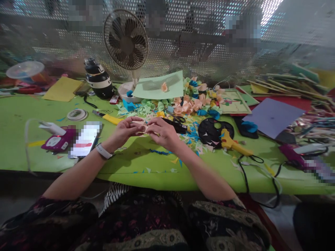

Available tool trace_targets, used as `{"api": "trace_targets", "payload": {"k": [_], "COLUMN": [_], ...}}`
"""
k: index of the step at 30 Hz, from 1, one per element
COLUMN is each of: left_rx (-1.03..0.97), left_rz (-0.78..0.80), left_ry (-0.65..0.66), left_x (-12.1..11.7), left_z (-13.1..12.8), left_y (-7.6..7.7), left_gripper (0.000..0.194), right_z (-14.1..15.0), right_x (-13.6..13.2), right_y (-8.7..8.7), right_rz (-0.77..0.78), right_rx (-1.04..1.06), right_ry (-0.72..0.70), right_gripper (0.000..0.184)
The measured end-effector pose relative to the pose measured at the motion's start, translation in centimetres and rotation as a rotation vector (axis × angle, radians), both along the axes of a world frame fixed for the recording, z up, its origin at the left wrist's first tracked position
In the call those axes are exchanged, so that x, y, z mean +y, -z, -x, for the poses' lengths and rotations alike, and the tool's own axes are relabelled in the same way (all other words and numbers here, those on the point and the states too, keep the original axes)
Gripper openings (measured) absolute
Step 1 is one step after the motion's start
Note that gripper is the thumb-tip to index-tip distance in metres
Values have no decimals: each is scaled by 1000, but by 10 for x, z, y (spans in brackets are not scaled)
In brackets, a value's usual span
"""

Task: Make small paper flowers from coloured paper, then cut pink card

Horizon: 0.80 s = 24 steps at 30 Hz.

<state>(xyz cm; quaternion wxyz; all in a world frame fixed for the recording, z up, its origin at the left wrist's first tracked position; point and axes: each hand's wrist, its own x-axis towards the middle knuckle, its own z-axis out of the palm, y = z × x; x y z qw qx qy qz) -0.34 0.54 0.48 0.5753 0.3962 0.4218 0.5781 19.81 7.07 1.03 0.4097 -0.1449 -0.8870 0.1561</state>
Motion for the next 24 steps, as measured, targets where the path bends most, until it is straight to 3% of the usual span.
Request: {"api": "trace_targets", "payload": {"k": [6, 10, 14, 17, 20, 24], "left_rx": [107, 156, 194, 277, 503, 911], "left_rz": [-131, -165, -142, -106, -63, -158], "left_ry": [-62, -57, -13, -26, -17, 24], "left_x": [-1, -3, -5, -4, 1, 14], "left_z": [-5, -11, -15, -16, -21, -39], "left_y": [-2, -2, -8, -14, -14, 2], "left_gripper": [48, 47, 50, 48, 42, 36], "right_z": [-2, -1, -8, -17, -27, -31], "right_x": [-2, -1, 5, 12, 20, 25], "right_y": [-10, -12, -18, -26, -33, -37], "right_rz": [253, 436, 394, 372, 439, 498], "right_rx": [-31, -34, -77, -7, 125, 191], "right_ry": [20, 34, -21, 59, 176, 231], "right_gripper": [7, 29, 24, 23, 26, 30]}}
